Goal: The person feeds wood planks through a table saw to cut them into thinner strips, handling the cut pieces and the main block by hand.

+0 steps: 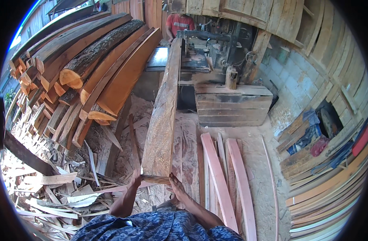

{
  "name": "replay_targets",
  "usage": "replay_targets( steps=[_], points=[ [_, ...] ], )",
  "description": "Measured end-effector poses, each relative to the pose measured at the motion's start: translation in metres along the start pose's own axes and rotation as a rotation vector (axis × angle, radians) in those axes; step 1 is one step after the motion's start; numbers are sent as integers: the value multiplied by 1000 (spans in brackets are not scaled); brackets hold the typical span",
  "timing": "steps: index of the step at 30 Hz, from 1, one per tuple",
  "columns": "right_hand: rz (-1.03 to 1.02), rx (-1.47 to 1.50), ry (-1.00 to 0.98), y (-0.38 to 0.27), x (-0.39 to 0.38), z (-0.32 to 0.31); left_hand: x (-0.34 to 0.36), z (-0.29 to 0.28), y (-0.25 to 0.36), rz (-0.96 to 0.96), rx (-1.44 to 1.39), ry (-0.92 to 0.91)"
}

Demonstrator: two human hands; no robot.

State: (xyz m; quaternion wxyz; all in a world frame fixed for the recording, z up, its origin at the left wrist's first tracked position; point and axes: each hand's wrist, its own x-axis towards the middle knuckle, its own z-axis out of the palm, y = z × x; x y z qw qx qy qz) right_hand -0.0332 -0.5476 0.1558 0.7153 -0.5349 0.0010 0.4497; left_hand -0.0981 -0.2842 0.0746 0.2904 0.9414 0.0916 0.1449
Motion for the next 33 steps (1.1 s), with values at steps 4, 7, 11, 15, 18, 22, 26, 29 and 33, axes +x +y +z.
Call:
replay_targets(
  steps=[4,7,11,15,18,22,26,29,33],
  points=[
    [-21,-39,59,20,-23,7,-41,16,-2,-95,-130,57],
    [-25,-58,77,34,-34,17,-63,9,-2,95,-10,144],
    [48,-39,112,43,-51,25,-83,-6,3,-28,-19,55],
    [-38,-34,85,68,-60,3,-96,17,8,57,33,51],
    [-22,-22,33,70,-76,23,-129,54,-54,-255,-555,89],
    [-4,-14,40,82,-98,14,-151,65,-37,-188,-399,88],
    [-37,-42,81,109,-124,13,-166,1,49,29,-192,140],
    [-48,-46,62,120,-142,34,-196,-10,45,-14,-224,128],
    [-28,-20,71,135,-171,45,-218,-36,71,131,-450,124]
  ],
)
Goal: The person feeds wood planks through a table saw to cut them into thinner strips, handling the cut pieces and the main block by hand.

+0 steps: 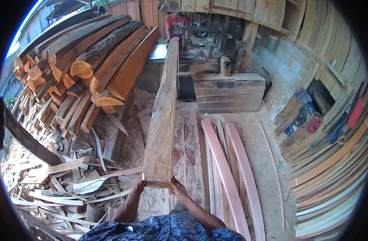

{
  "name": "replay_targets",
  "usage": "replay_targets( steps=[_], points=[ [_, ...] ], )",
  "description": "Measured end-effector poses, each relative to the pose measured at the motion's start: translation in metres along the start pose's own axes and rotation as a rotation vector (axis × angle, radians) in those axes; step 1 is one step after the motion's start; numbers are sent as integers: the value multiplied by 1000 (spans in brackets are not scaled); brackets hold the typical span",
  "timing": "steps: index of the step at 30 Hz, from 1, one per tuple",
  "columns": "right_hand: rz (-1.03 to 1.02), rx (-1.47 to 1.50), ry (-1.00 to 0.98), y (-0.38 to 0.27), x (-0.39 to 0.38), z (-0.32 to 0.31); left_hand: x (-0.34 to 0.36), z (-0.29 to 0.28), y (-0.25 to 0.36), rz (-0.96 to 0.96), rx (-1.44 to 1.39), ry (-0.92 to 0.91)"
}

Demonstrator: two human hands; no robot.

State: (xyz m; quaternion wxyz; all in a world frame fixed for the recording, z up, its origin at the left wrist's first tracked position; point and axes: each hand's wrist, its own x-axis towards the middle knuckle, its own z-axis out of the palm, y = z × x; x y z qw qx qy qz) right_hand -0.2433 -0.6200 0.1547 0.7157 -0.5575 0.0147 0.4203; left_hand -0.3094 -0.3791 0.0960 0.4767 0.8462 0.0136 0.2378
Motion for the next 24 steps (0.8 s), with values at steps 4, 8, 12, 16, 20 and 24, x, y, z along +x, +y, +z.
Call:
replay_targets(
  steps=[4,8,12,16,20,24],
  points=[
    [8,36,-5,18,-16,-13,-15,7,30,10,245,-28],
    [8,50,-22,33,-39,-21,-39,16,32,-52,482,-79],
    [27,32,-44,35,-58,-11,-70,22,-18,-272,204,-151],
    [-17,12,10,38,-76,-18,-71,26,20,-293,-67,-142],
    [-17,-34,7,47,-83,7,-101,9,-6,37,334,50],
    [-164,35,-53,96,-75,-5,-115,-12,14,115,595,-208]
  ],
)
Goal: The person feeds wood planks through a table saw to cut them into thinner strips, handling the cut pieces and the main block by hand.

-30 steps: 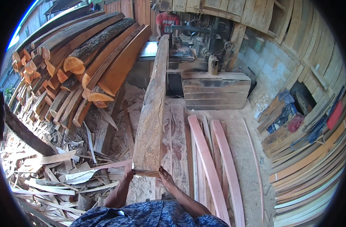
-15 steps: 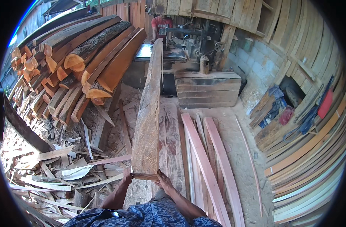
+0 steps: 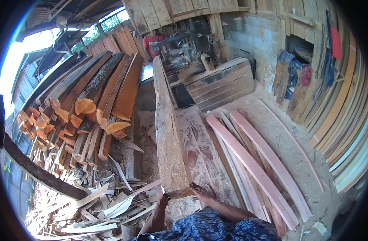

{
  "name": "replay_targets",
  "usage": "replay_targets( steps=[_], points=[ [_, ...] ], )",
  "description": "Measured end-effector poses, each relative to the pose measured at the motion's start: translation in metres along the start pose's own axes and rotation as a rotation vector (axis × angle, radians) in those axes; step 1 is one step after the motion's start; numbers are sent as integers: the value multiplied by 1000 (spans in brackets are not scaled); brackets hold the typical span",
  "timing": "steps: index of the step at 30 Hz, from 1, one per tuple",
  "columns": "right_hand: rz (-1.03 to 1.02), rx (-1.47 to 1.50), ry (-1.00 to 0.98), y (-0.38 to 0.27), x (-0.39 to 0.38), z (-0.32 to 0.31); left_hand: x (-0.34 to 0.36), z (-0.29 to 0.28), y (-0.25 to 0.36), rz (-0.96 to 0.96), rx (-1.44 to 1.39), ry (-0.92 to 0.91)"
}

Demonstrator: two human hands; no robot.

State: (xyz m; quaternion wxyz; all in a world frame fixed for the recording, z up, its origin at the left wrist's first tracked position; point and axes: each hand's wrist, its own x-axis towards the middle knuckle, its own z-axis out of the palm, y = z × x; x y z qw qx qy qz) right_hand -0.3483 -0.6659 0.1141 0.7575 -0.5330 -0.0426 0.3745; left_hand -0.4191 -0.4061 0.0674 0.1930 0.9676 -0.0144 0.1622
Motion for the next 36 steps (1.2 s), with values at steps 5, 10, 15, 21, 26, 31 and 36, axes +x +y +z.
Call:
replay_targets(
  steps=[5,10,15,21,26,31,36],
  points=[
    [109,49,39,-5,-33,22,-22,-20,8,-86,-154,-30],
    [-28,-46,-36,7,-59,21,-59,-5,-16,58,69,-102],
    [-103,-482,4,29,-72,3,-57,-19,20,-157,-291,-215],
    [111,-505,-6,8,-100,-4,-55,-19,60,-951,-1523,-238],
    [104,-86,-53,5,-100,-25,-11,-14,83,-1243,-2023,-126],
    [290,-194,-30,-34,-23,-40,62,0,71,-1317,-2152,-28],
    [415,308,72,-117,63,-31,169,-9,45,-1281,-2109,92]
  ],
)
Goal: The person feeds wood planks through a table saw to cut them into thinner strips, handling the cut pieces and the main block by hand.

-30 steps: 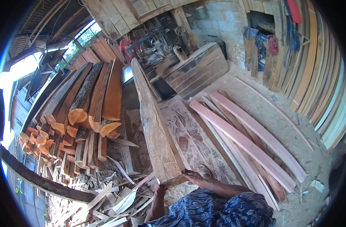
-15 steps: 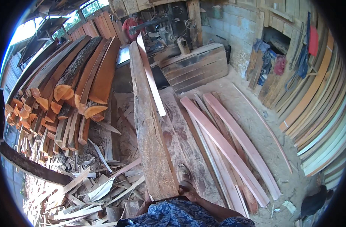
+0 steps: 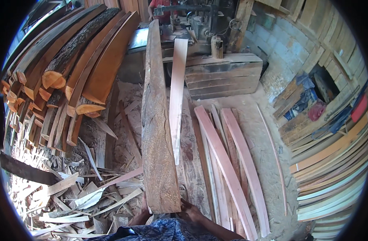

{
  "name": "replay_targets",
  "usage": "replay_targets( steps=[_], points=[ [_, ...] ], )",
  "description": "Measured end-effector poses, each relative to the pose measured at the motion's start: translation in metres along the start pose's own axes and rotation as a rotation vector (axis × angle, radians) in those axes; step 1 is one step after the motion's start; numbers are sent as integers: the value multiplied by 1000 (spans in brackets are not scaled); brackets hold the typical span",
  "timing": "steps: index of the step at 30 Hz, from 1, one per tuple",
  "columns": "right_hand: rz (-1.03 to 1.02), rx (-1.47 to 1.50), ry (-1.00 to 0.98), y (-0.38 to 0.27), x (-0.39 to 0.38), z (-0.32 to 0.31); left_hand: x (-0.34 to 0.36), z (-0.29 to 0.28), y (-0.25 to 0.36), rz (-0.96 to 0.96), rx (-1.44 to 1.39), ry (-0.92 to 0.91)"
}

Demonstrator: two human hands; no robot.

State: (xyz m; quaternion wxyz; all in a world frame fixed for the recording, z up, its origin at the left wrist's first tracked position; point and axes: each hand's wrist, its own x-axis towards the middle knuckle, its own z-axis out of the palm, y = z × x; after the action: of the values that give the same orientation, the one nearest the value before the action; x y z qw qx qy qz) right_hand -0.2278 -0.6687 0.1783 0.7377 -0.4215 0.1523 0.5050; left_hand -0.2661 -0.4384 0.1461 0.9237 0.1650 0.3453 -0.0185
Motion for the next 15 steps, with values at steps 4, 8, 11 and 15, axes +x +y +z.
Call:
replay_targets(
  steps=[4,8,11,15],
  points=[
    [21,-188,35,-66,84,5,86,33,65,38,184,-16],
    [-108,-188,52,-139,161,26,155,96,132,-39,239,135],
    [-145,-174,76,-192,210,55,202,131,180,-14,189,191],
    [-199,-207,33,-261,272,77,261,193,239,32,285,125]
  ],
)
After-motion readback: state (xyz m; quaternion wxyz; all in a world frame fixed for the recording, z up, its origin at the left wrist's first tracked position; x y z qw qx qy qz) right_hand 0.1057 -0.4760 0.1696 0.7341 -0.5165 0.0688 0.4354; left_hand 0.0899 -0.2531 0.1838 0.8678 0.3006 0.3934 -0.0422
